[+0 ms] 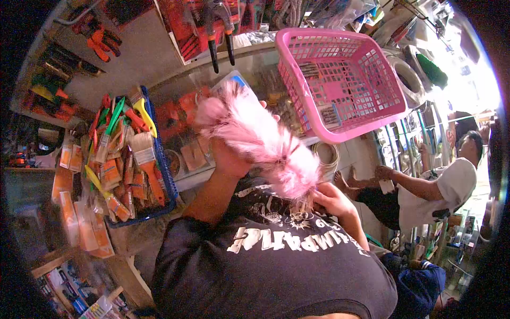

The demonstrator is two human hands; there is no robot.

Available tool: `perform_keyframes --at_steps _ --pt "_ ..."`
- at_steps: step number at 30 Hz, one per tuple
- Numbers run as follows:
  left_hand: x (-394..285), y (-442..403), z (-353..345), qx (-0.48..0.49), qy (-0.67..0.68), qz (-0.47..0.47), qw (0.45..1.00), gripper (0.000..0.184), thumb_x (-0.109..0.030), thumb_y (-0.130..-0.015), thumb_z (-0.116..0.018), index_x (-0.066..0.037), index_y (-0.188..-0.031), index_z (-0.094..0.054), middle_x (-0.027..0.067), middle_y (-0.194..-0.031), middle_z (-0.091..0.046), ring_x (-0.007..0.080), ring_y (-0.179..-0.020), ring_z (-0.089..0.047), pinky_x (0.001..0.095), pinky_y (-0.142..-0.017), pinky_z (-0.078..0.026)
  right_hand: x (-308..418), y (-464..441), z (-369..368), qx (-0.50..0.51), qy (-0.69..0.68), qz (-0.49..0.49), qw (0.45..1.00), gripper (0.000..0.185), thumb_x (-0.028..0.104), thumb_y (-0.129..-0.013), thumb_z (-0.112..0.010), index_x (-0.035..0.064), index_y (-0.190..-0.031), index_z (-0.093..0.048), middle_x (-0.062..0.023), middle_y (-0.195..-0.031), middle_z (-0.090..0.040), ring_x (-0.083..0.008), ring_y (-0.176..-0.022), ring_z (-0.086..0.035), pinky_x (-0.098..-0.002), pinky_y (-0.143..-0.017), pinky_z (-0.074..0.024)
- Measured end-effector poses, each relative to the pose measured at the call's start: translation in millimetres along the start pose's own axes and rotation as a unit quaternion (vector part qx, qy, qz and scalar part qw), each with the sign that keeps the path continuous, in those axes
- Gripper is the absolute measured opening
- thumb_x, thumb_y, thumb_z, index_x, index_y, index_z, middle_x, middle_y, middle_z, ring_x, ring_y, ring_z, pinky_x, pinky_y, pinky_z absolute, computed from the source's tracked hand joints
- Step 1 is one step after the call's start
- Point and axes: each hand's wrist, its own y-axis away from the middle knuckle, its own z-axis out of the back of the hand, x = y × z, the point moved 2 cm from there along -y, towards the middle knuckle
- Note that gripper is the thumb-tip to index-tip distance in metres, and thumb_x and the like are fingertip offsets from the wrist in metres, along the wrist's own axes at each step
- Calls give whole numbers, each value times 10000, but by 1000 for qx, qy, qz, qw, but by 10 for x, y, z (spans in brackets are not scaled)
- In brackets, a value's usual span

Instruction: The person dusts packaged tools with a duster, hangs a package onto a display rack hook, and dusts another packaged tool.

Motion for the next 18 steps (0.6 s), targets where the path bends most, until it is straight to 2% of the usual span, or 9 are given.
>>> perform_keyframes --at_steps 2,3,5,8,10,12,15,16,18 --pt "9 33 -72 -112 -10 -37 993 755 -658 -809 -362 -128 -1344 -309 132 -1346 -373 321 -1203 -401 520 -976 -331 31 53 16 -20 5 -20 1000 334 291 -924 -481 -5 -1071 -525 2 -847 -562 -60 -754 -482 -217 -647 -411" --pt "3 62 -50 -82 9 -49 995 770 -670 -805 -352 -121 -1342 -310 123 -1342 -379 309 -1202 -404 504 -976 -337 -65 55 86 12 -34 8 999 365 318 -921 -482 -8 -1080 -522 2 -825 -559 -58 -736 -483 -207 -633 -407" --pt "-18 112 -53 -19 49 -68 996 801 -695 -795 -330 -107 -1338 -311 105 -1333 -392 285 -1198 -410 472 -975 -349 9 37 -50 -27 -27 57 998 347 310 -919 -486 -17 -1025 -533 -10 -792 -572 -78 -722 -502 -228 -639 -415" --pt "-41 120 -264 58 -13 -40 997 761 -680 -825 -279 -127 -1347 -301 92 -1329 -398 288 -1186 -421 475 -970 -352 130 89 -220 -34 -27 35 998 342 299 -917 -487 -30 -994 -539 -18 -797 -585 -97 -724 -517 -249 -652 -421" --pt "-67 106 -286 -165 125 -40 977 809 -698 -796 -317 -113 -1354 -286 118 -1331 -388 314 -1191 -410 496 -974 -343 57 109 -109 11 -30 40 999 326 272 -919 -485 -37 -1005 -546 -32 -854 -597 -105 -772 -528 -267 -694 -430" --pt "-22 172 -174 132 291 -59 946 826 -696 -795 -316 -95 -1361 -265 153 -1327 -382 333 -1204 -391 527 -970 -340 -62 131 2 14 -11 17 1000 320 246 -917 -492 -44 -1041 -547 -55 -926 -606 -117 -836 -537 -281 -750 -436" --pt "-11 133 -190 103 49 -53 992 763 -659 -839 -266 -99 -1357 -279 145 -1331 -385 333 -1192 -409 523 -959 -355 -13 194 -20 35 21 -24 999 319 222 -911 -506 -47 -1079 -545 -86 -988 -610 -133 -906 -541 -289 -812 -433" --pt "-16 161 -185 13 132 14 991 751 -653 -853 -222 -95 -1351 -287 144 -1328 -390 338 -1165 -439 529 -951 -365 49 174 -88 24 55 -34 998 332 227 -908 -516 -51 -1090 -534 -83 -997 -606 -135 -915 -536 -283 -814 -430" --pt "-44 262 -147 3 290 1 957 765 -645 -811 -352 -110 -1354 -291 175 -1348 -350 397 -1178 -399 588 -944 -332 -2 148 -99 -9 22 -10 1000 334 222 -909 -515 -51 -1101 -527 -79 -1013 -603 -132 -926 -529 -281 -821 -425"
